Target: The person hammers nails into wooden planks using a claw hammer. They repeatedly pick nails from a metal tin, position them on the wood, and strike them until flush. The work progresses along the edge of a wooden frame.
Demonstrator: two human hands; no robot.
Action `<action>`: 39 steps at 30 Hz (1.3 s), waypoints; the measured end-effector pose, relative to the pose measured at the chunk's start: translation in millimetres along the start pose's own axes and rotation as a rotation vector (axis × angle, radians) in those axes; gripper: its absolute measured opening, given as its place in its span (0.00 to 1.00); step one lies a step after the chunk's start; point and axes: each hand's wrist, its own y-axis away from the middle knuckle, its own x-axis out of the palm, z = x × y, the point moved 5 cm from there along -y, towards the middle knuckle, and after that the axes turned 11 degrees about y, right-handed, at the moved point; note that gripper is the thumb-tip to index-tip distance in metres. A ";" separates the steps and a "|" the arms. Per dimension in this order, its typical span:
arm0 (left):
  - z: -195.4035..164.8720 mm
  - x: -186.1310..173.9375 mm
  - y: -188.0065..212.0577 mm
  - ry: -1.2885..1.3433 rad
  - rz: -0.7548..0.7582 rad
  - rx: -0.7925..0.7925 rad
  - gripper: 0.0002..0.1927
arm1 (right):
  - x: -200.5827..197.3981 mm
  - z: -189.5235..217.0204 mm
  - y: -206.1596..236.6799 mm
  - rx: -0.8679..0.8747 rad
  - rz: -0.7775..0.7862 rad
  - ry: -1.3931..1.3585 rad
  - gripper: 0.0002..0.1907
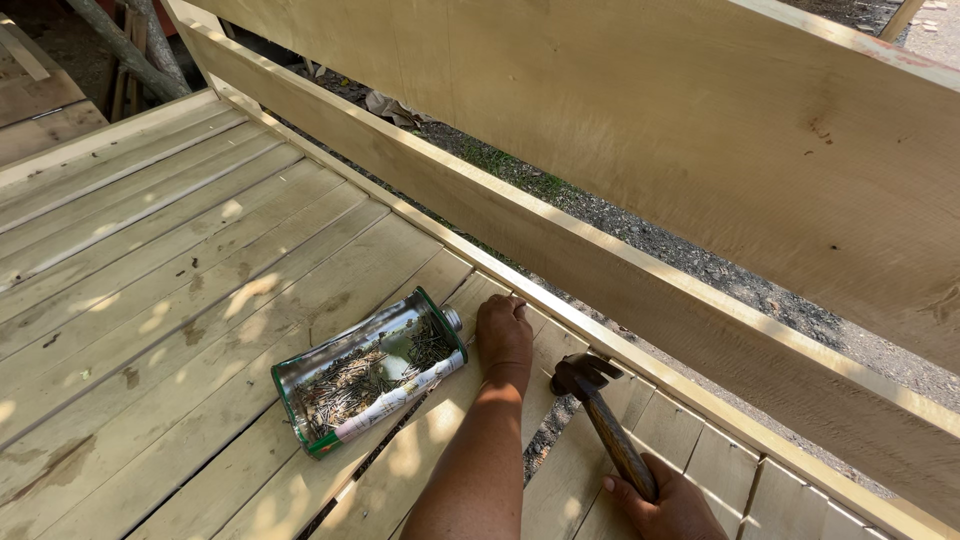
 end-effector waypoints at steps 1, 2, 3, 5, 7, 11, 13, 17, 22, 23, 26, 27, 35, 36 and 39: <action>-1.8 0.6 2.0 -0.028 0.006 0.003 0.03 | 1.9 -2.4 -2.6 -0.017 -0.010 0.019 0.33; -3.7 0.9 1.0 -0.057 0.011 0.010 0.04 | 3.6 -3.0 -6.0 -0.038 -0.022 0.036 0.33; -6.4 2.1 -0.8 -0.073 0.017 0.012 0.04 | 4.6 -3.6 -8.4 -0.057 -0.036 0.054 0.33; -8.9 -0.9 -0.7 -0.119 0.028 0.007 0.04 | 9.3 -5.8 -10.9 -0.052 -0.007 -0.011 0.32; -12.9 -2.7 -4.1 -0.113 0.038 0.011 0.04 | 10.3 -4.7 -13.2 -0.049 -0.008 -0.051 0.31; -14.2 -6.0 -4.7 -0.134 0.095 -0.054 0.04 | 9.4 -3.0 -12.2 -0.039 -0.043 -0.071 0.30; -15.0 -6.8 -4.9 -0.162 0.099 -0.050 0.04 | 9.2 -0.4 -11.3 -0.055 -0.068 -0.069 0.31; -12.6 -7.5 -4.4 -0.229 0.093 -0.030 0.05 | 6.5 8.6 -10.9 -0.026 -0.084 -0.002 0.32; -6.5 -9.8 -6.4 -0.206 0.088 -0.030 0.05 | -13.2 32.1 -3.8 -0.065 -0.086 0.092 0.29; -6.5 -10.1 -9.0 -0.200 0.088 -0.028 0.05 | -17.8 34.7 -4.1 -0.052 -0.039 0.049 0.28; -4.9 -10.7 -11.8 -0.223 0.128 -0.092 0.05 | -22.6 30.7 -6.8 -0.010 0.023 0.044 0.30; -5.7 -12.7 -10.9 -0.230 0.129 -0.085 0.06 | -20.9 24.9 -10.4 -0.001 0.023 0.064 0.30; -12.3 -18.0 -9.1 -0.243 0.193 -0.141 0.08 | -0.3 -76.4 -82.6 -0.086 0.057 0.155 0.38; -12.9 -17.8 -9.8 -0.252 0.193 -0.147 0.08 | 5.0 -85.9 -88.7 -0.142 0.083 0.082 0.36; -13.2 -17.1 -10.7 -0.266 0.193 -0.160 0.08 | 10.2 -105.9 -94.7 -0.143 -0.158 -0.138 0.35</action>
